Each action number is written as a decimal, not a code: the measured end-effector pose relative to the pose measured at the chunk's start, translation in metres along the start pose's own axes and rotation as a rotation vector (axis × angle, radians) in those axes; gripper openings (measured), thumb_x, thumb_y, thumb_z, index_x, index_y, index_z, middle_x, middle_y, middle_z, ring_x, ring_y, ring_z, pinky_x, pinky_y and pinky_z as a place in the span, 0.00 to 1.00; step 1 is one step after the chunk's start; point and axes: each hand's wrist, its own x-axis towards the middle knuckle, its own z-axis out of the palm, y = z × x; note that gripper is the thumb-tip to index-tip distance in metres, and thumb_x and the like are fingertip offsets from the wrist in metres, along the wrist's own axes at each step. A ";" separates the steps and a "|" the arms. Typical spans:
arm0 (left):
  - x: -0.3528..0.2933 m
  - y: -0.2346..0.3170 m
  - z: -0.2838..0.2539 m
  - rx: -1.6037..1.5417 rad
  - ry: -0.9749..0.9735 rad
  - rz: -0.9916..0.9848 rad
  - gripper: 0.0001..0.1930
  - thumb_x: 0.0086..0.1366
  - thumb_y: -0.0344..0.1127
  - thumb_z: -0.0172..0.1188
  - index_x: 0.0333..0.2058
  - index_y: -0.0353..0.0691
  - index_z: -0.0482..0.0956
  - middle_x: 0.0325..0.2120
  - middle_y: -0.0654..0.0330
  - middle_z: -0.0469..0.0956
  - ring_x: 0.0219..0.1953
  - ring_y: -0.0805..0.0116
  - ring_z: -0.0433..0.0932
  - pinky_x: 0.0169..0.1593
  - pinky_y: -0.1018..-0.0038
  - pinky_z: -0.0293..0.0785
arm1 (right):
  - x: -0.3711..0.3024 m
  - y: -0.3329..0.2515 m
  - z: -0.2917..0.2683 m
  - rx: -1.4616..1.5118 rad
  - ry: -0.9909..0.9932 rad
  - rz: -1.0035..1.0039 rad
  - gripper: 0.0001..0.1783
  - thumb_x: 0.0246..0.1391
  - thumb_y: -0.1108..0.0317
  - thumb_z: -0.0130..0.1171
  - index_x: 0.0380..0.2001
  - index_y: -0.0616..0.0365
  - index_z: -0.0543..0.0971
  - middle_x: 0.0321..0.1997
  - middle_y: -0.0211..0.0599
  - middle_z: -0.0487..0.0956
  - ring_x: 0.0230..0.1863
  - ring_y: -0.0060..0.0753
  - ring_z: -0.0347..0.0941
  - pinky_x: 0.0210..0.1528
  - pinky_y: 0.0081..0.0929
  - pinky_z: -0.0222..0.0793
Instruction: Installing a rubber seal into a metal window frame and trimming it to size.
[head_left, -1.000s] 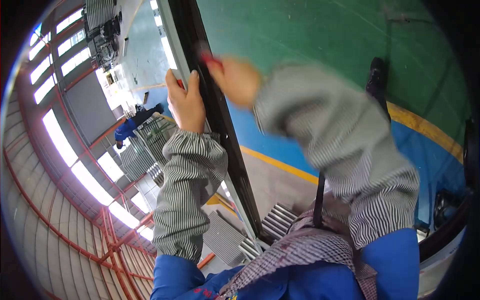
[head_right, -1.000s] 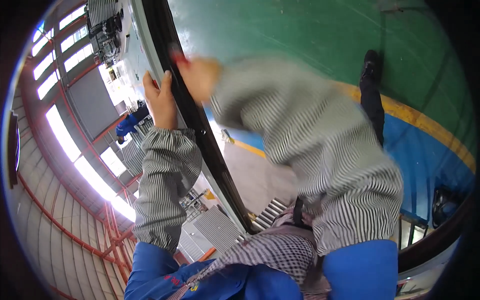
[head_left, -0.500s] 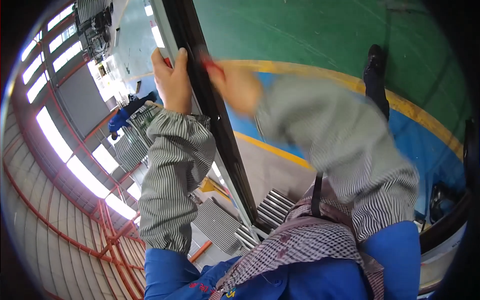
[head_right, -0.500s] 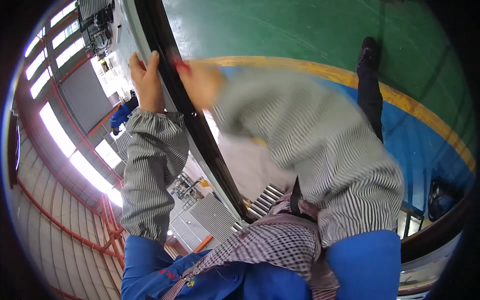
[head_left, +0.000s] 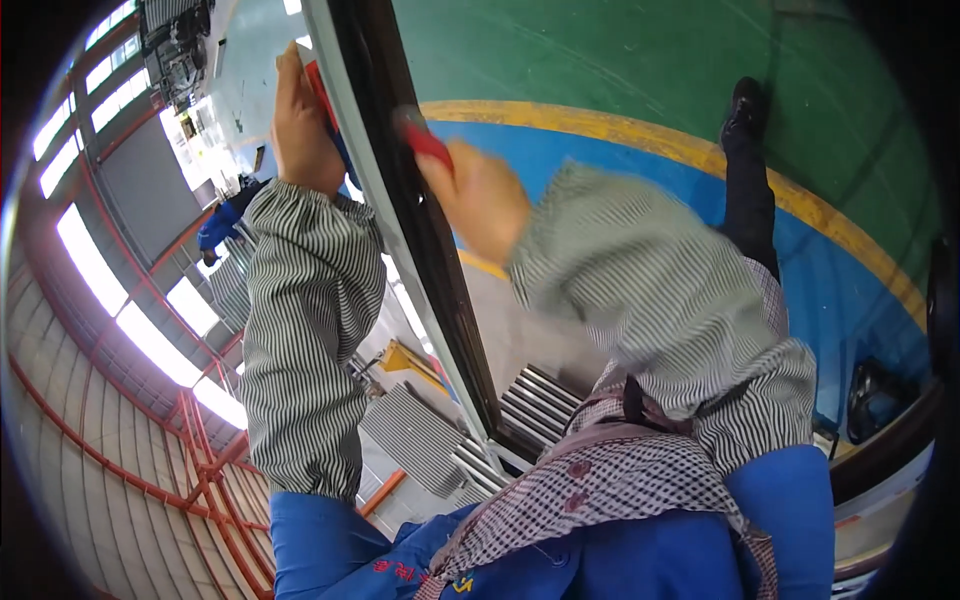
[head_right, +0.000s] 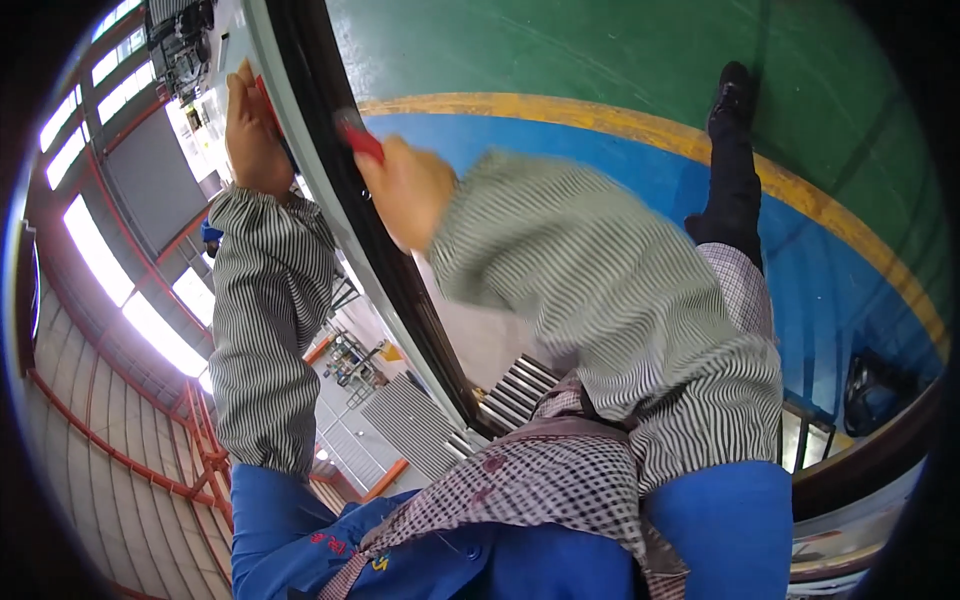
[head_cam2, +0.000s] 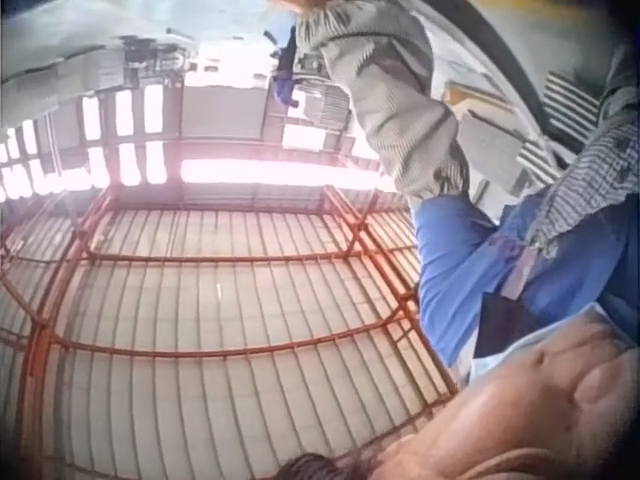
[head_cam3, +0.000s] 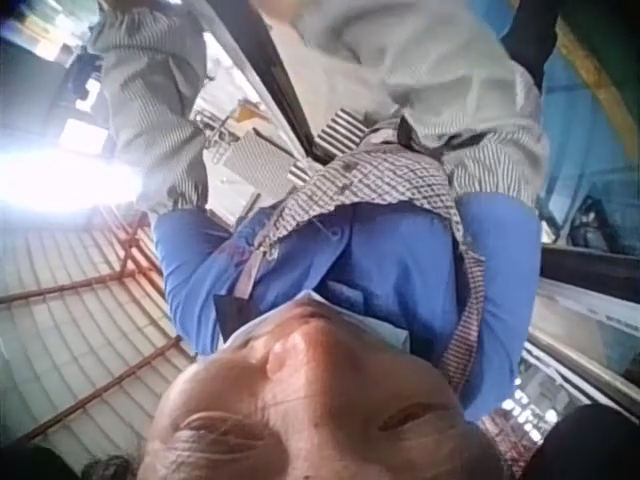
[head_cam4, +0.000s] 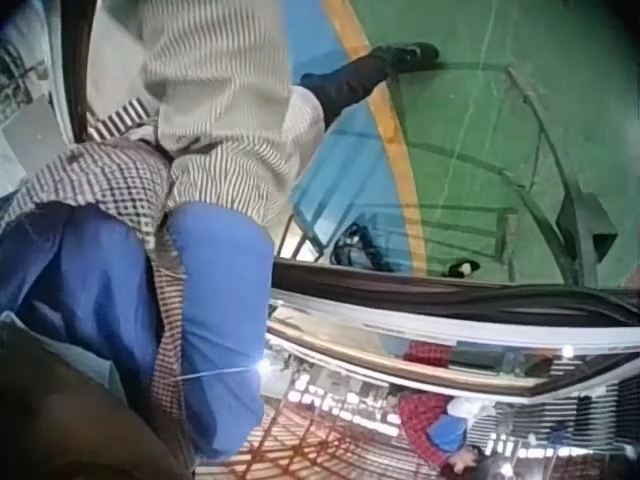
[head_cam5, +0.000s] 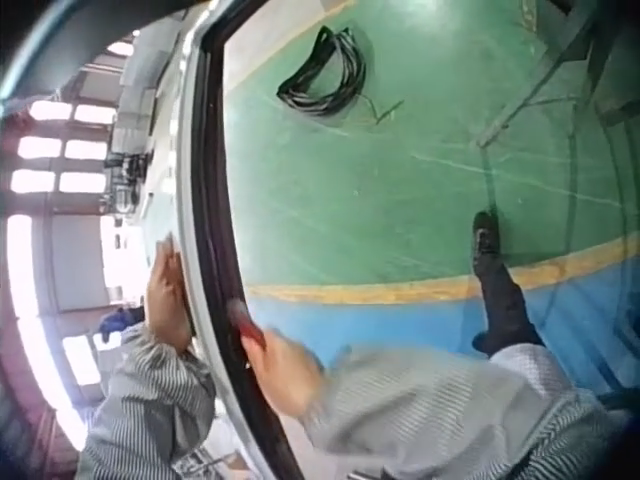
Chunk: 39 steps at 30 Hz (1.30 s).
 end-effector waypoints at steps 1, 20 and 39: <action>0.002 -0.001 -0.003 -0.028 -0.064 0.008 0.24 0.73 0.53 0.36 0.50 0.40 0.70 0.39 0.60 0.80 0.40 0.71 0.79 0.48 0.74 0.75 | -0.021 0.005 0.006 0.058 -0.009 -0.002 0.16 0.62 0.56 0.49 0.37 0.60 0.72 0.26 0.52 0.76 0.29 0.56 0.74 0.31 0.46 0.67; -0.155 -0.090 -0.043 0.015 0.231 -0.201 0.31 0.73 0.56 0.32 0.59 0.34 0.64 0.49 0.59 0.71 0.49 0.70 0.68 0.54 0.74 0.62 | -0.109 0.024 0.060 -0.212 -0.099 -0.028 0.15 0.62 0.59 0.50 0.32 0.63 0.70 0.21 0.55 0.73 0.25 0.60 0.71 0.26 0.47 0.63; -0.153 -0.079 -0.041 0.404 0.214 0.082 0.26 0.75 0.46 0.32 0.56 0.30 0.67 0.50 0.45 0.74 0.54 0.52 0.72 0.58 0.69 0.64 | -0.065 -0.019 0.048 -0.226 0.108 -0.076 0.16 0.62 0.59 0.49 0.28 0.63 0.70 0.16 0.41 0.71 0.15 0.34 0.69 0.19 0.35 0.63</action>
